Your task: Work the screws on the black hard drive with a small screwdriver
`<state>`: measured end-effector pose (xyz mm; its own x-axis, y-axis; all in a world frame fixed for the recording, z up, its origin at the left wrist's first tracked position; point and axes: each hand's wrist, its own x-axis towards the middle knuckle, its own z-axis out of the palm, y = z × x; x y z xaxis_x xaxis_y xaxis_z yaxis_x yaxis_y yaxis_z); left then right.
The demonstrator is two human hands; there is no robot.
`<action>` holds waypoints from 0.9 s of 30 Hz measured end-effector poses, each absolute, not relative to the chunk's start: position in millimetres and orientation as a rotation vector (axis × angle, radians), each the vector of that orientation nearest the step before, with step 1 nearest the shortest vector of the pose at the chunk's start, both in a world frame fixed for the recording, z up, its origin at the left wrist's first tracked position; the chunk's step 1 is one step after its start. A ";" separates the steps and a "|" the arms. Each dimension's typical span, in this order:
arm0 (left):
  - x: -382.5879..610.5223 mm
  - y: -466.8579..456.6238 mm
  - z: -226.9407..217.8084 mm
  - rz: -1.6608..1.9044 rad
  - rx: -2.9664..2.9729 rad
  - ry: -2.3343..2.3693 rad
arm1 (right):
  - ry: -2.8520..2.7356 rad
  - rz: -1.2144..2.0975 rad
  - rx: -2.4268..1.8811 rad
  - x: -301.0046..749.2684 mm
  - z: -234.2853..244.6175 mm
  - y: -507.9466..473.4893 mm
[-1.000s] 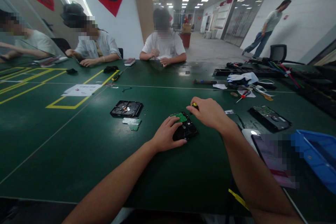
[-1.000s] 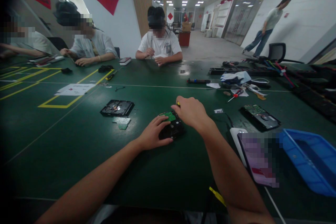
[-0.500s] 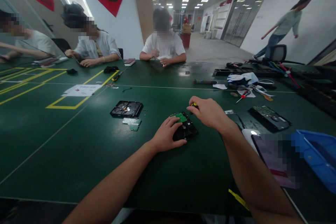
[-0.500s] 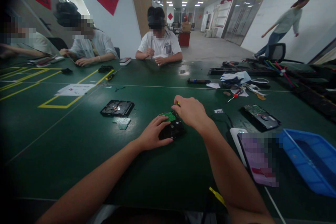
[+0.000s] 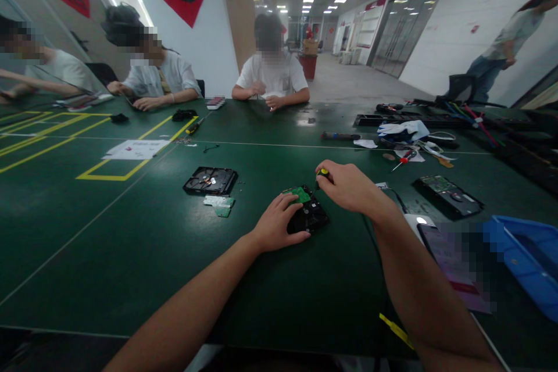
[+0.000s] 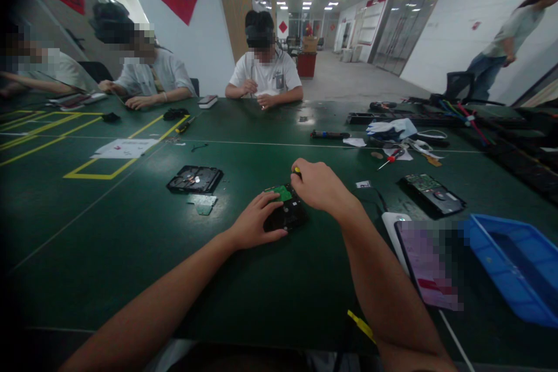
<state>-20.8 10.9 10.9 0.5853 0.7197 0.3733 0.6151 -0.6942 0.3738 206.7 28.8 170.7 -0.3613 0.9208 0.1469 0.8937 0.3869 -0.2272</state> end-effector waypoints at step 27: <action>-20.2 10.6 13.0 0.755 2.599 1.113 | -2.321 0.122 -1.519 207.1 168.0 32.9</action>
<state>-20.2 10.6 13.0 0.5823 0.7230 0.3718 0.6126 -0.6909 0.3840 207.1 32.9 168.0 -0.3554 0.9003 0.2515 0.8689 0.4173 -0.2662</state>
